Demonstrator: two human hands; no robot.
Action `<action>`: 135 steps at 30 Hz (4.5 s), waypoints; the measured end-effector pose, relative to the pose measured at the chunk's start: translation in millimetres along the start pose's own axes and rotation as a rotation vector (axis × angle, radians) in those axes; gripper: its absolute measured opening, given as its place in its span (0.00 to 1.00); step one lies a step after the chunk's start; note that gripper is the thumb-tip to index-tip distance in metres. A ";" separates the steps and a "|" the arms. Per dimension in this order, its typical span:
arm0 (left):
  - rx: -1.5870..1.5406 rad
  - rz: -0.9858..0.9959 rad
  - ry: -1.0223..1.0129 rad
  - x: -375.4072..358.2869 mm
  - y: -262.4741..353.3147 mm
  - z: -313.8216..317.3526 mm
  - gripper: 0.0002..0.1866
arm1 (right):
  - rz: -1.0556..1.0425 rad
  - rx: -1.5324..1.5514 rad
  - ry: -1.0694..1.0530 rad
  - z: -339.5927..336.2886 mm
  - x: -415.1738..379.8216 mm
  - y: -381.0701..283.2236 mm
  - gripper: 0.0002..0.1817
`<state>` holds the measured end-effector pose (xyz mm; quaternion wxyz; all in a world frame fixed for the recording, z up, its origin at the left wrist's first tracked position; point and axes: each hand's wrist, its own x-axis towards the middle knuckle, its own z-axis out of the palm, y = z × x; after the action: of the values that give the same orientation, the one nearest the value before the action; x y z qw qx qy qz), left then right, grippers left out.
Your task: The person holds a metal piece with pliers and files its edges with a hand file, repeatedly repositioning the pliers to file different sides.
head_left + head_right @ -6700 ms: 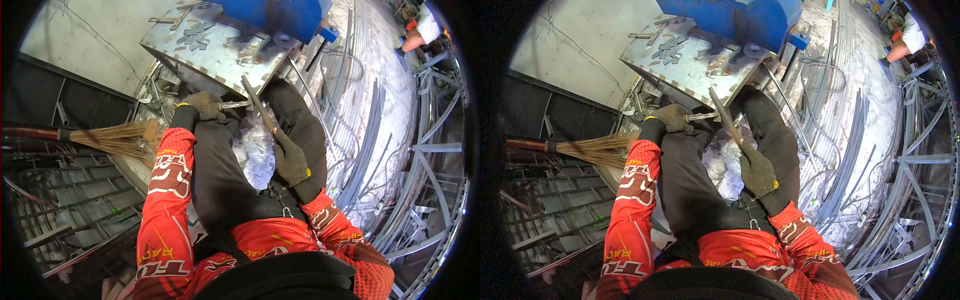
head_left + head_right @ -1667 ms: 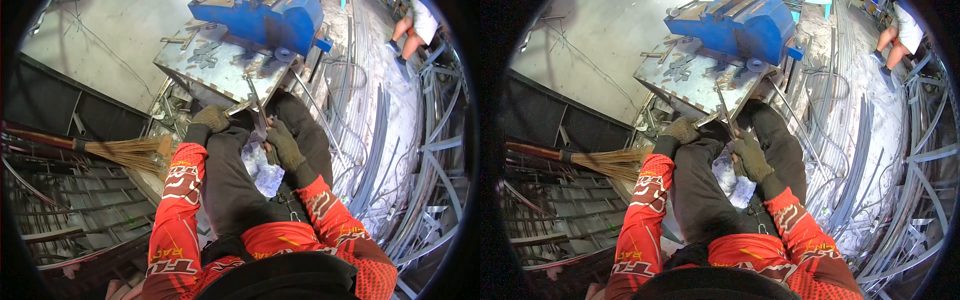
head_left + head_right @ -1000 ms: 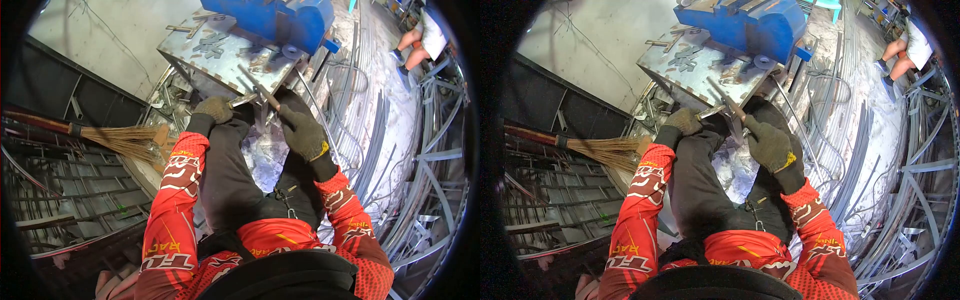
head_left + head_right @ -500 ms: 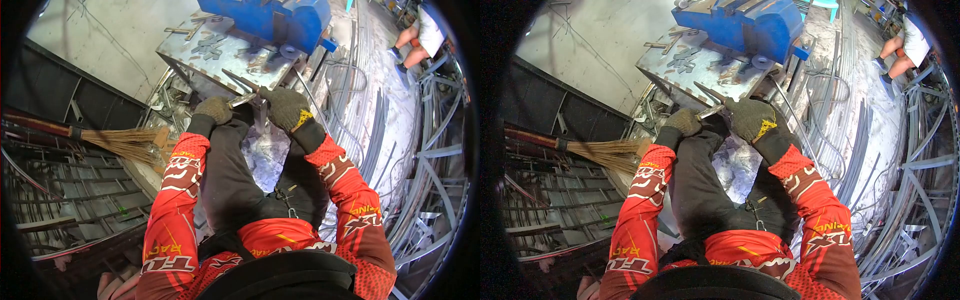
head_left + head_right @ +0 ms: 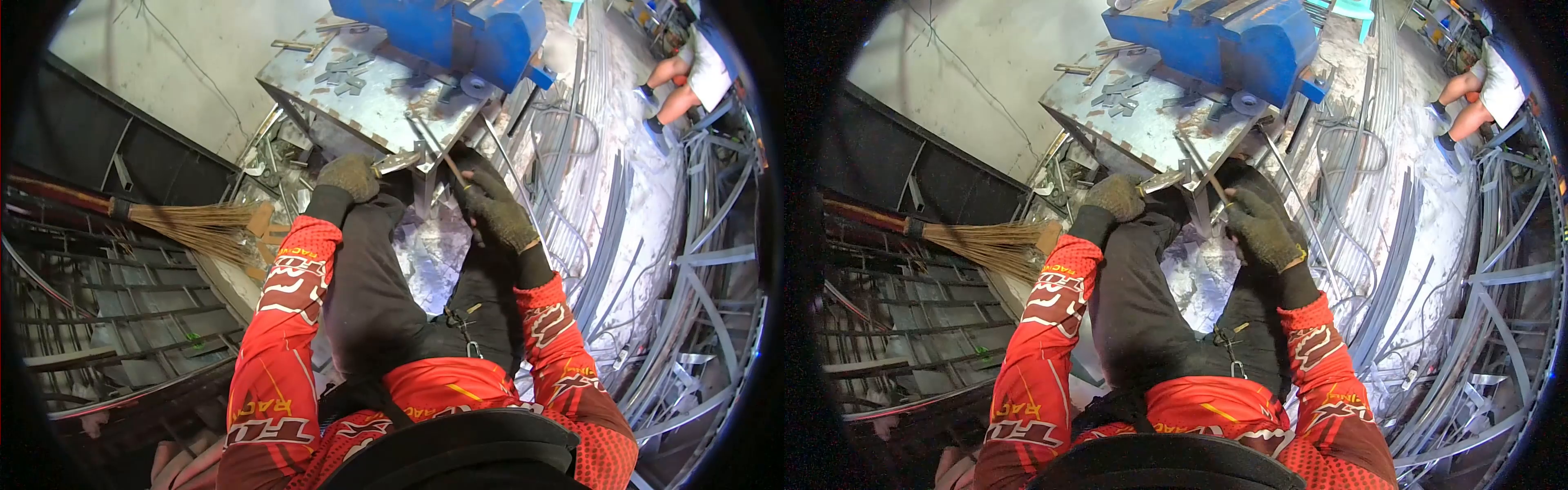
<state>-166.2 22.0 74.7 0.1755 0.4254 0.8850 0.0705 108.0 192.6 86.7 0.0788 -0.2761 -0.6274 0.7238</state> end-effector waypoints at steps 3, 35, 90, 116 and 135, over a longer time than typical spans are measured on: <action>0.023 -0.032 0.017 -12.2 15.1 -12.7 0.19 | -0.083 -0.015 -0.064 -0.2 13.1 12.8 0.27; -1.501 -0.076 -0.099 -58.8 70.8 3.8 0.07 | -0.077 0.242 0.179 29.6 -62.3 5.9 0.36; -1.823 -0.379 -0.132 -81.5 151.4 129.7 0.14 | -0.351 -0.831 0.024 5.1 9.5 39.8 0.31; -2.107 -0.283 -0.265 -89.2 130.6 133.9 0.23 | -0.317 -0.825 0.127 0.2 -45.2 49.7 0.30; -1.985 -0.388 -0.253 -85.5 128.7 130.2 0.20 | -0.345 -0.859 0.126 12.7 8.3 39.3 0.28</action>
<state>25.1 33.1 10.5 0.5497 -0.0587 0.4559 0.6976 103.9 177.6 47.5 0.1145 -0.2186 -0.9010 0.3569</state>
